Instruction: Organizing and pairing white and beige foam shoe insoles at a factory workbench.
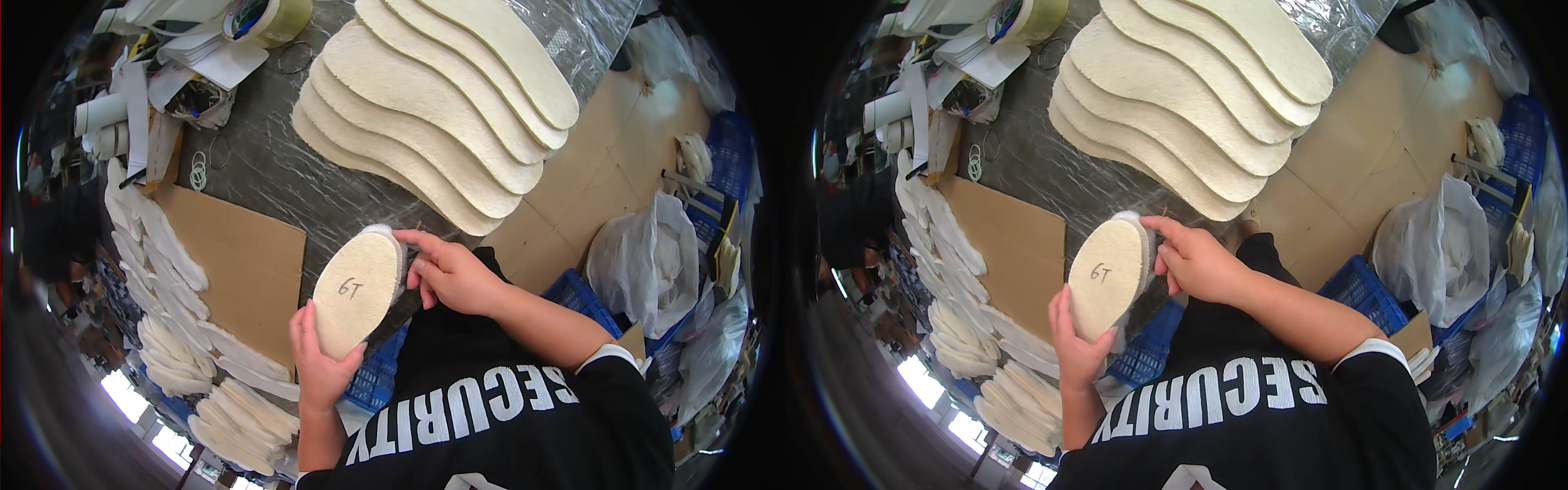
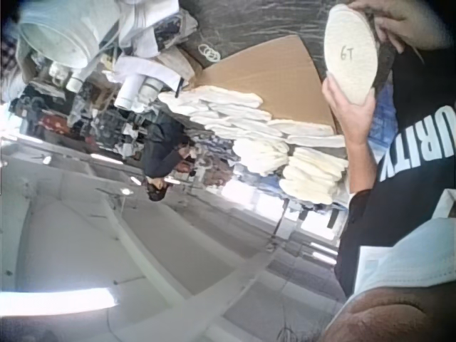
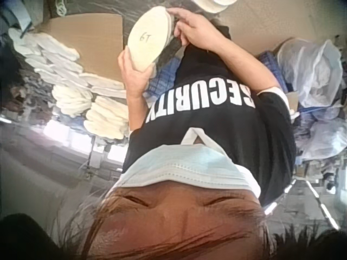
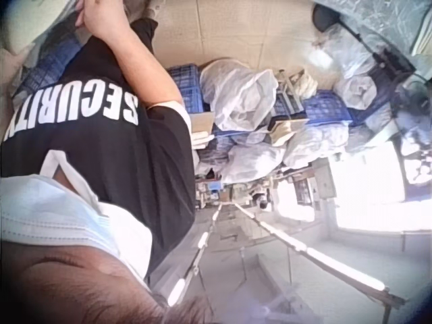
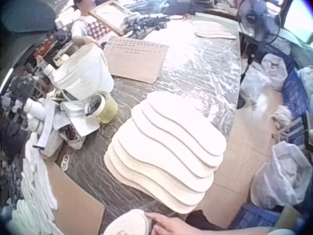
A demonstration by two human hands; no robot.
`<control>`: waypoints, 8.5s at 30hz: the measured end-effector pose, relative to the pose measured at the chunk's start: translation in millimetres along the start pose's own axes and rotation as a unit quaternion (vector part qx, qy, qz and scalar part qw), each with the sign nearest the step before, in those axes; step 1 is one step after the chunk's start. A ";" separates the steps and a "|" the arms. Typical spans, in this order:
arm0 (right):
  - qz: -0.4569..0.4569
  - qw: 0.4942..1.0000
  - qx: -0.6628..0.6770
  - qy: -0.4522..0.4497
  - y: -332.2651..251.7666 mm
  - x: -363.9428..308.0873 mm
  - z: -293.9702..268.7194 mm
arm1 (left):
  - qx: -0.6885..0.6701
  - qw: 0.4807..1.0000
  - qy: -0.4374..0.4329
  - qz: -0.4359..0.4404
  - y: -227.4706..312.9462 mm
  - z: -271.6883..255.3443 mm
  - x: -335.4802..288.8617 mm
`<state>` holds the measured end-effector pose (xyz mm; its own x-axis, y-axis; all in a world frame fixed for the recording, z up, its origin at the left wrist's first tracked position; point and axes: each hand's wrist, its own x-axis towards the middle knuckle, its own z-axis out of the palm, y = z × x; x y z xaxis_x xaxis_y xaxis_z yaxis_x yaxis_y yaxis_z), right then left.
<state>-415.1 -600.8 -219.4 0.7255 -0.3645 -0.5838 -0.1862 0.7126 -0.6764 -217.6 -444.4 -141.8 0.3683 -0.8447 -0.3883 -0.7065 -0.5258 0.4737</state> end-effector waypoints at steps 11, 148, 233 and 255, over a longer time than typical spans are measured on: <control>-0.007 1.000 -0.028 -0.007 -3.5 0.0 -0.1 | 0.001 1.000 -0.018 -0.014 2.8 -1.1 2.6; -0.335 0.691 -0.587 -0.257 -9.6 52.2 131.0 | -0.647 0.705 0.102 -0.273 -105.1 57.9 -69.2; -0.252 0.646 -0.677 -0.247 -34.4 55.8 138.6 | -0.047 0.967 0.250 0.020 -83.0 -0.6 -59.0; -0.212 0.743 -0.600 -0.204 -42.8 46.0 103.3 | -0.100 0.961 0.243 0.082 -94.7 10.6 -49.8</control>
<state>-305.3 -586.2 -171.0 0.9828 -0.0168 -0.1837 -0.1621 -0.5533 -0.8171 -175.4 -351.4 -175.6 0.5354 -0.8391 0.0961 -0.6668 -0.3502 0.6578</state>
